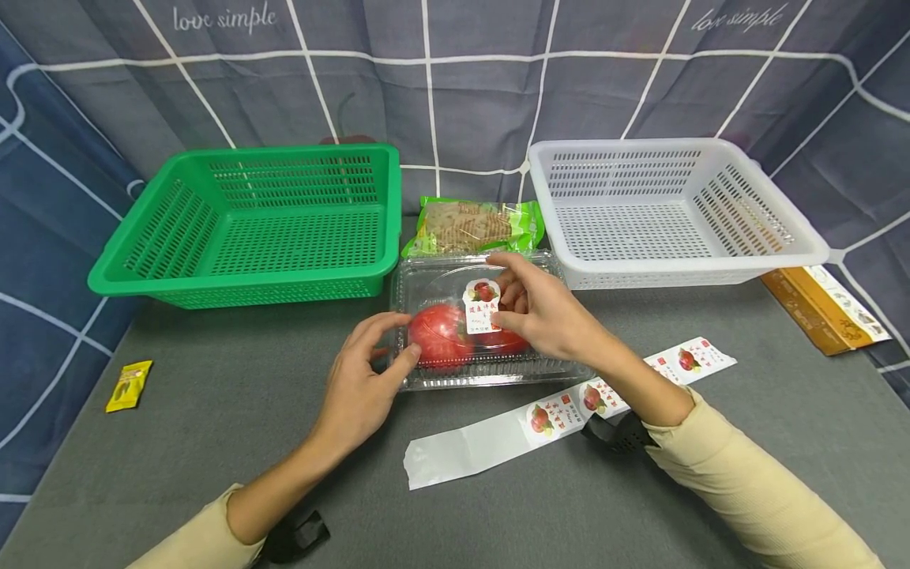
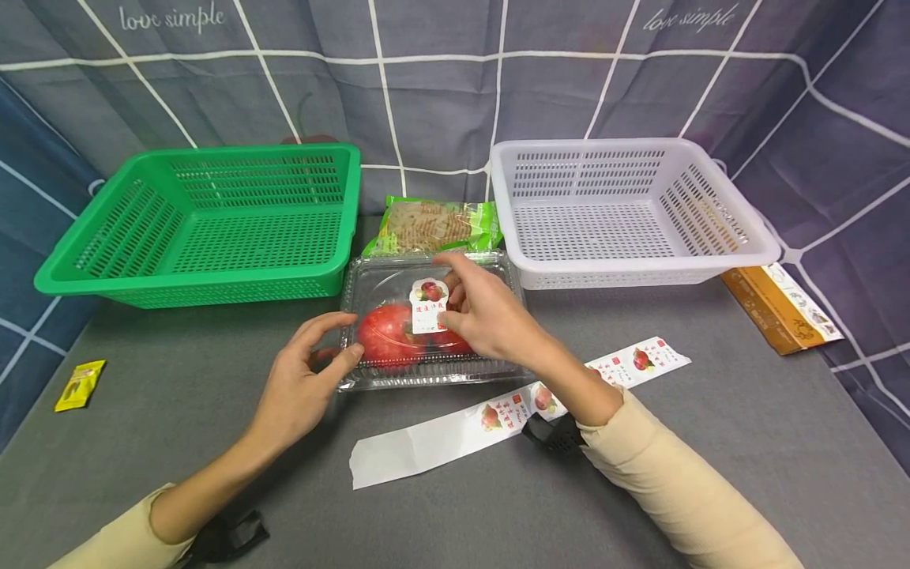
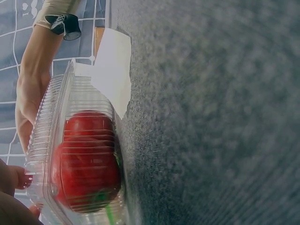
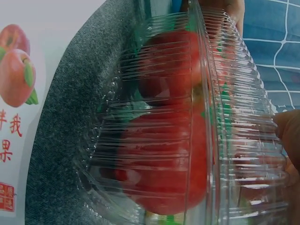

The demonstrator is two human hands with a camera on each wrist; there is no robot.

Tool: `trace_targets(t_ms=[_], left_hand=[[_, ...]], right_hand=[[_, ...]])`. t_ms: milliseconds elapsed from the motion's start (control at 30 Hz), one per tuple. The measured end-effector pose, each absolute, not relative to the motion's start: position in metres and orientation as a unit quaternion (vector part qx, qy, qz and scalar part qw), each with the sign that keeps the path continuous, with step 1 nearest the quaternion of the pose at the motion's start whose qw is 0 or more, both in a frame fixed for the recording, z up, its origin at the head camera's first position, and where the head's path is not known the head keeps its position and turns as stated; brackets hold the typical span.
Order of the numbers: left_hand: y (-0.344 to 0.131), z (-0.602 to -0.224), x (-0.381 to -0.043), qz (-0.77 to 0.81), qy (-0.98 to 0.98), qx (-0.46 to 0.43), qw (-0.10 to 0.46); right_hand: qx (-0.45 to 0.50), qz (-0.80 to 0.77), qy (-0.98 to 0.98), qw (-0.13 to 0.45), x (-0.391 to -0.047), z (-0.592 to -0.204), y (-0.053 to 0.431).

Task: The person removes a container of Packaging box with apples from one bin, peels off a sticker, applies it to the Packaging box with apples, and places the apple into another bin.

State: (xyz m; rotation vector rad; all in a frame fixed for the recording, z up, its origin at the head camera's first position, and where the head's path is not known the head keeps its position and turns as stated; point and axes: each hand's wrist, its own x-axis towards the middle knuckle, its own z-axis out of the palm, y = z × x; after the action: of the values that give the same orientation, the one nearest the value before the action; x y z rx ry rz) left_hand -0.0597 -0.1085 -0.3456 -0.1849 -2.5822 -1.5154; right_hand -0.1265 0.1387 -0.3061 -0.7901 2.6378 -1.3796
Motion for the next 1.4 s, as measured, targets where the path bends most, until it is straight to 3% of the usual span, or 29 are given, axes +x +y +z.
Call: trace_targets(t_ms=[200,400,600,967,1400], left_hand=[[-0.108,-0.347,-0.060,-0.504,-0.858,-0.066,0.072],[-0.108,-0.348,-0.060,-0.504,-0.858,-0.069,0.071],[-0.108,-0.350,-0.060,-0.505,-0.857,-0.076,0.073],[-0.109,-0.352,-0.058,-0.508,-0.854,-0.085,0.066],[-0.108,-0.352,-0.060,-0.559,-0.825,-0.066,0.059]], right_hand=[[-0.257,-0.426,0.867,0.016,-0.123,-0.308,0.141],[-0.320,-0.311,0.894,-0.035,-0.122,-0.312,0.145],[-0.366,-0.205,0.907,-0.041,-0.122,-0.314,0.144],[-0.349,-0.044,0.935,-0.045,-0.119,-0.312,0.145],[-0.288,-0.046,0.957,-0.012,-0.125,-0.317,0.139]])
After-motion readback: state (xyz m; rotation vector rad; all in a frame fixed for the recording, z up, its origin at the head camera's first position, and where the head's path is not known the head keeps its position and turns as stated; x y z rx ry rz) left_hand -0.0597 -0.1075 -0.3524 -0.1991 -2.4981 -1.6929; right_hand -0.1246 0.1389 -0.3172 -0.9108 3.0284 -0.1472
